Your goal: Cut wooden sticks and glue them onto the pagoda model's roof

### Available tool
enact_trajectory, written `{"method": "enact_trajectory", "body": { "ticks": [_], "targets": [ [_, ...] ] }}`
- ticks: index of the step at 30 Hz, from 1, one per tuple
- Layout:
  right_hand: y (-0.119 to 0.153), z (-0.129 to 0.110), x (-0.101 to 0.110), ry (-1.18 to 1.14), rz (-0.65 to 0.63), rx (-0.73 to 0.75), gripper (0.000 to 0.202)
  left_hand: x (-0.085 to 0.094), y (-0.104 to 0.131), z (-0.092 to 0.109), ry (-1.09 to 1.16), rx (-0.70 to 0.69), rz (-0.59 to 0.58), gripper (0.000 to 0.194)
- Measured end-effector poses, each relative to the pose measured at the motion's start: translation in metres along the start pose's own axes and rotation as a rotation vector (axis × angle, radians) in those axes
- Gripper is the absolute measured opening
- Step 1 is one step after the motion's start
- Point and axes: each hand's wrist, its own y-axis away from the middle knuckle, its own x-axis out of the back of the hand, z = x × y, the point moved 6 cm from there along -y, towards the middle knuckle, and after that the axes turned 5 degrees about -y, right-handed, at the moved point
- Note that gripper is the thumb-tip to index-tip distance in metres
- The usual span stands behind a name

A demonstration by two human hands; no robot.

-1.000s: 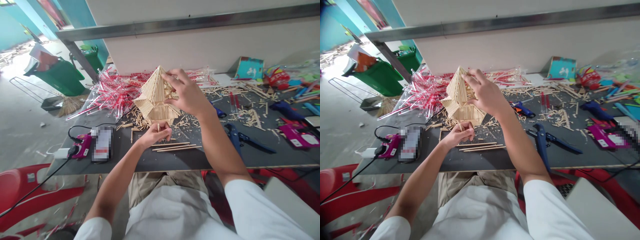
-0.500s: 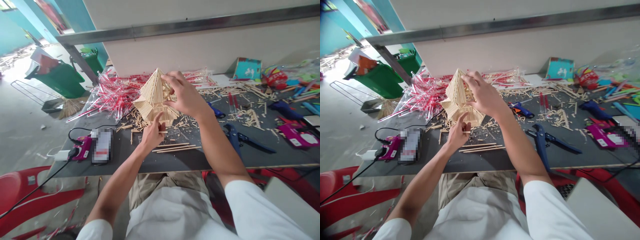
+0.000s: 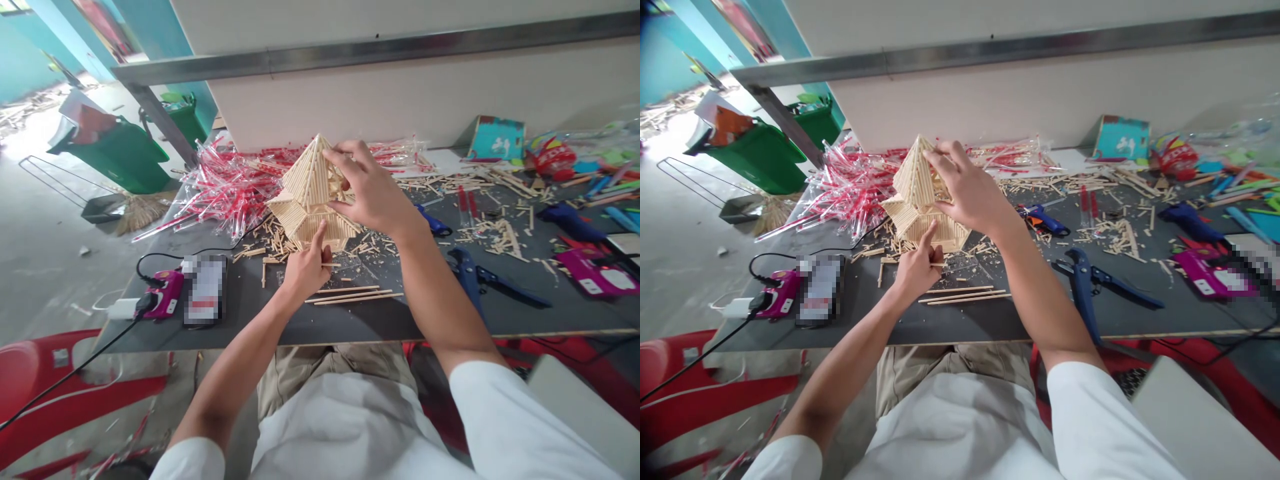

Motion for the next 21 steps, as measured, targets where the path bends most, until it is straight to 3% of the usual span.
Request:
{"method": "enact_trajectory", "body": {
  "ticks": [13, 21],
  "targets": [
    [0.0009, 0.0027, -0.0017, 0.017, -0.011, -0.013, 0.089, -0.0005, -0.0007, -0.0007, 0.008, 0.002, -0.012, 0.069],
    [0.0012, -0.0024, 0.0000, 0.024, 0.004, 0.001, 0.080, -0.0007, -0.0019, -0.0004, 0.045, 0.019, -0.034, 0.070]
  ]
}}
